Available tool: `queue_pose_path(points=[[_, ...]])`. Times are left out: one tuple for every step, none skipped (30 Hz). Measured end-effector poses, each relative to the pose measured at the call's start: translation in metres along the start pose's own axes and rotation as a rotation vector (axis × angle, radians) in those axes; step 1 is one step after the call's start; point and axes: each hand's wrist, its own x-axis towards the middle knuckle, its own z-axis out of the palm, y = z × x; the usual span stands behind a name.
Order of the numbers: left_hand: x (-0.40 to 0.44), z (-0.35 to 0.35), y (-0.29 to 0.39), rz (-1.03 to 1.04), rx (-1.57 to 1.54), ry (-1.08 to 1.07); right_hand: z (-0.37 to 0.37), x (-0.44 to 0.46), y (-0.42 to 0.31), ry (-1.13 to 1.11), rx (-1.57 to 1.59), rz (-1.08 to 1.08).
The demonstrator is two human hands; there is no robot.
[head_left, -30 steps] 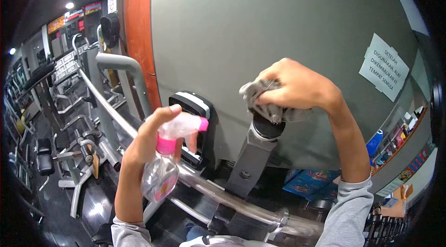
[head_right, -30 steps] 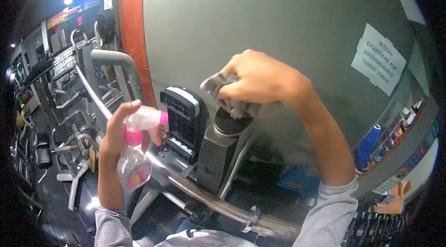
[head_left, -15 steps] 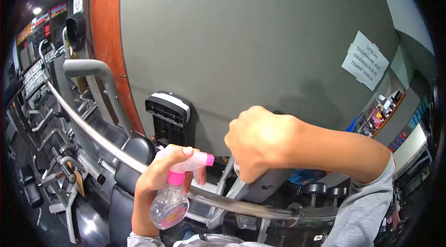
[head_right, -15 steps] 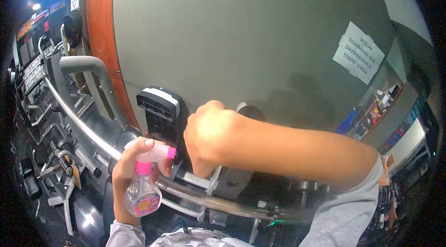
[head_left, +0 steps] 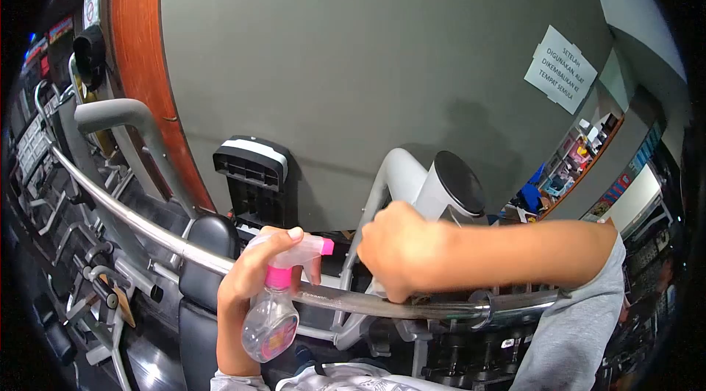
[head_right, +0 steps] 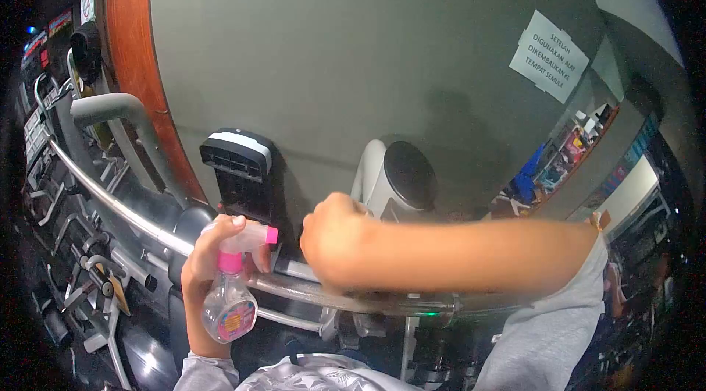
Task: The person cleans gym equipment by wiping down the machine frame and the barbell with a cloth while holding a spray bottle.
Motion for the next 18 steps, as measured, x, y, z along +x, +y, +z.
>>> queue_pose_path(points=[[0.0, 0.0, 0.0, -0.001, -0.004, -0.007, 0.003, -0.001, -0.007, -0.024, 0.014, 0.054], [-0.001, 0.0, -0.002, 0.005, 0.008, -0.02, 0.005, 0.001, -0.007, 0.015, 0.098, 0.15], [-0.002, 0.0, -0.004, 0.009, 0.021, -0.034, 0.006, -0.002, -0.005, 0.005, 0.104, 0.15], [-0.004, 0.002, 0.001, -0.023, 0.034, -0.035, 0.007, -0.007, 0.0, 0.166, -0.008, 0.319], [-0.005, 0.003, 0.003, -0.026, 0.03, -0.044, 0.006, -0.009, 0.006, 0.327, -0.124, 0.486], [-0.004, 0.004, 0.004, -0.023, 0.04, -0.041, -0.006, -0.01, 0.016, 0.174, -0.11, 0.49], [-0.004, 0.004, 0.004, -0.019, 0.05, -0.037, -0.003, -0.005, 0.013, 0.165, -0.109, 0.492], [-0.004, 0.003, 0.003, -0.02, 0.047, -0.044, 0.004, 0.005, 0.006, 0.207, -0.187, 0.554], [-0.004, 0.002, 0.002, -0.014, 0.036, -0.056, 0.011, 0.015, -0.002, 0.251, -0.267, 0.614], [-0.005, 0.001, 0.002, -0.011, 0.025, -0.069, 0.016, 0.024, -0.015, 0.195, -0.272, 0.622], [-0.005, 0.0, 0.001, -0.015, 0.022, -0.075, 0.035, 0.034, -0.026, 0.269, -0.373, 0.605], [-0.005, 0.0, 0.001, 0.001, 0.022, -0.086, 0.037, 0.036, -0.037, 0.211, -0.342, 0.545], [-0.006, 0.0, 0.002, 0.016, 0.022, -0.099, 0.04, 0.039, -0.046, 0.154, -0.309, 0.484], [-0.006, 0.001, 0.003, 0.013, 0.021, -0.105, 0.045, 0.04, -0.049, 0.148, -0.304, 0.487], [-0.007, 0.002, 0.005, -0.002, 0.022, -0.104, 0.046, 0.038, -0.05, 0.114, -0.237, 0.336], [-0.007, 0.003, 0.007, -0.016, 0.022, -0.1, 0.046, 0.035, -0.05, 0.081, -0.172, 0.185], [-0.007, 0.002, 0.008, -0.014, 0.02, -0.102, 0.048, 0.032, -0.047, 0.077, -0.173, 0.187], [-0.006, 0.001, 0.008, -0.005, 0.04, -0.117, 0.046, 0.024, -0.043, 0.15, -0.112, 0.303]])
